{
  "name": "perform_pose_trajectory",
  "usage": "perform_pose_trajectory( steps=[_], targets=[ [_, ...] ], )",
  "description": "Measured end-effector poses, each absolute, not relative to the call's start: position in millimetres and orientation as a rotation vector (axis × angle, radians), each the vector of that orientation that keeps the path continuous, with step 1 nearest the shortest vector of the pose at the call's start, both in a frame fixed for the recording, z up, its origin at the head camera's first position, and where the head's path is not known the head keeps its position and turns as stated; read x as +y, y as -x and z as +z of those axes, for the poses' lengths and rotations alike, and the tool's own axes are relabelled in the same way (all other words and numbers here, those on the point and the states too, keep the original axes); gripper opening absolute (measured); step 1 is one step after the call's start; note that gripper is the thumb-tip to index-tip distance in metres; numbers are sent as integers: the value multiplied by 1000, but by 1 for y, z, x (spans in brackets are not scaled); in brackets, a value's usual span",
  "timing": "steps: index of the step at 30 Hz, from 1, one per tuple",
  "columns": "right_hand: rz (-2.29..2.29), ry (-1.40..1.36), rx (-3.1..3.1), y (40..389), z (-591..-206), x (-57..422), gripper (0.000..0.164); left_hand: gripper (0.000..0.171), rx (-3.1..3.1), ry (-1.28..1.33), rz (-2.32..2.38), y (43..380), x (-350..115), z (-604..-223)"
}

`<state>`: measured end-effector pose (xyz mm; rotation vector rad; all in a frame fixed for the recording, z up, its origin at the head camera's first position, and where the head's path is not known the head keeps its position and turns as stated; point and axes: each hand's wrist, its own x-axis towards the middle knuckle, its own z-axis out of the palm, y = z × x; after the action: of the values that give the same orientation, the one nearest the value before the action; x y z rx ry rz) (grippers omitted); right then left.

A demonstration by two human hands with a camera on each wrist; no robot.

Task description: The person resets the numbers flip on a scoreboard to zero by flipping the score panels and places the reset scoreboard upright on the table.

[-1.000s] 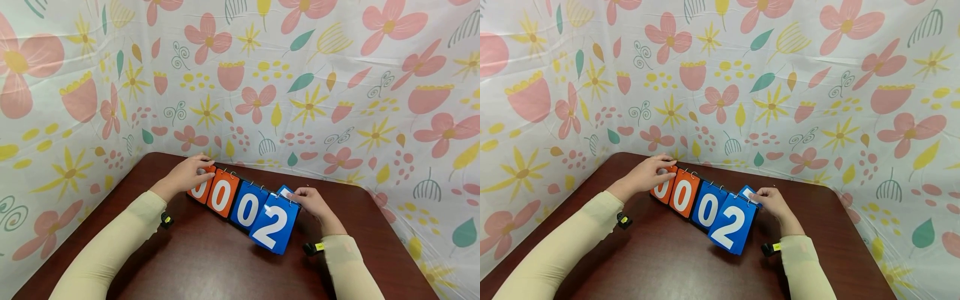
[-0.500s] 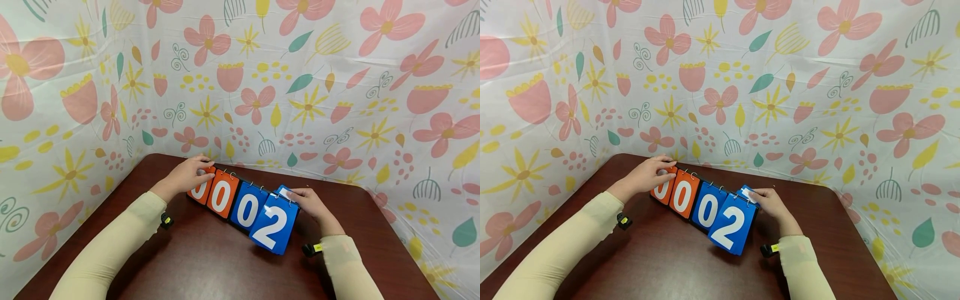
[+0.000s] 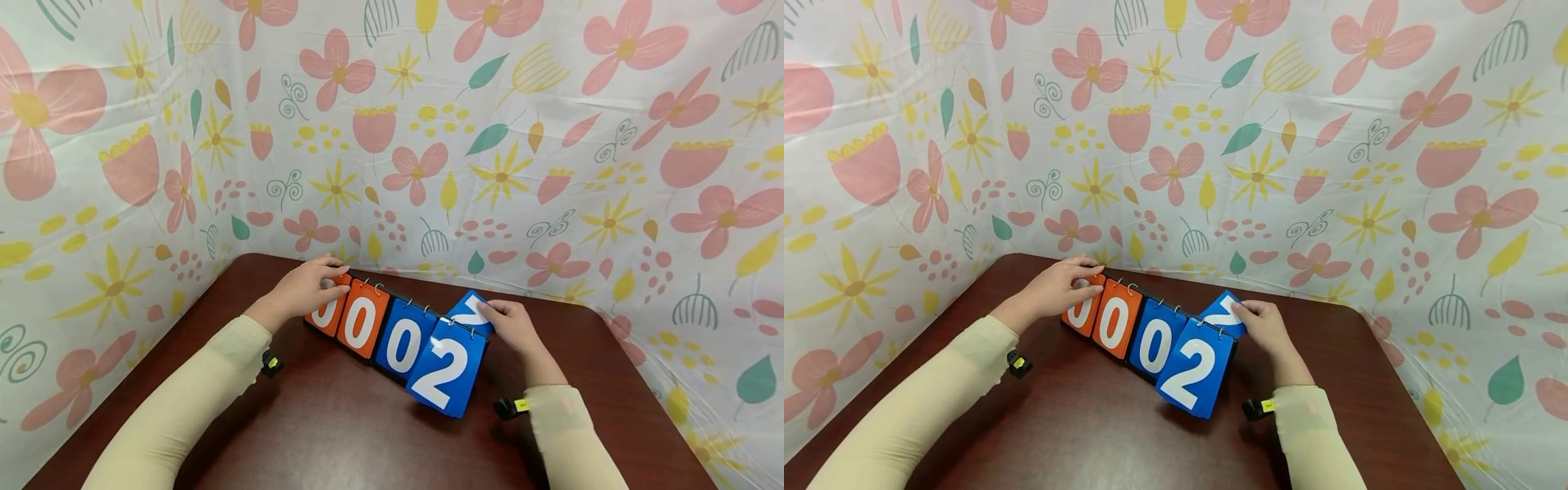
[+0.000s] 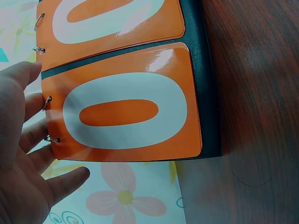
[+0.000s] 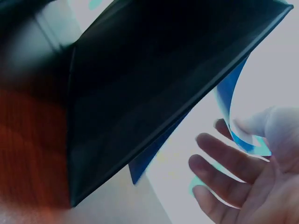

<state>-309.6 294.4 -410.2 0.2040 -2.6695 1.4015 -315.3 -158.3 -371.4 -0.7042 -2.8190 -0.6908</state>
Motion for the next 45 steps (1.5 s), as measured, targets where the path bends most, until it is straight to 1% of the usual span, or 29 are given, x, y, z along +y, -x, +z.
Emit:
perform_pose_trajectory(
  steps=[4, 6, 8, 12, 13, 15, 17, 22, 24, 28, 33, 37, 45],
  targets=[
    [1509, -173, -2530, 301, -394, 294, 53, 58, -2813, 707, -699, 314, -158, -372],
    [1593, -169, -2427, 296, -385, 293, 53, 58, -2808, 710, -703, 314, -158, -372],
    [1723, -171, -2297, 290, -375, 291, 45, 58, -2807, 710, -705, 314, -159, -372],
    [1965, -227, -2050, 276, -356, 287, 20, 58, -2804, 709, -710, 315, -160, -373],
    [2006, -255, -2001, 273, -351, 285, 16, 58, -2802, 711, -710, 315, -160, -373],
    [2007, -332, -1961, 265, -342, 282, 15, 58, -2798, 713, -711, 316, -160, -374],
    [1923, -424, -1967, 255, -334, 278, 17, 58, -2796, 718, -713, 316, -160, -374],
    [1422, -692, -2101, 227, -315, 267, 15, 58, -2793, 716, -711, 314, -160, -373],
    [1239, -820, -2148, 214, -310, 261, 18, 58, -2798, 710, -709, 314, -159, -372],
    [1070, -1113, -2277, 190, -301, 245, 26, 58, -2804, 702, -704, 313, -159, -372],
    [941, -1341, -2495, 172, -299, 227, 21, 58, -2799, 706, -699, 315, -160, -372],
    [852, -1403, -2594, 169, -304, 219, 19, 58, -2795, 715, -695, 315, -159, -372],
    [610, -1324, -2905, 167, -311, 210, 34, 58, -2811, 703, -694, 313, -159, -371]
  ],
)
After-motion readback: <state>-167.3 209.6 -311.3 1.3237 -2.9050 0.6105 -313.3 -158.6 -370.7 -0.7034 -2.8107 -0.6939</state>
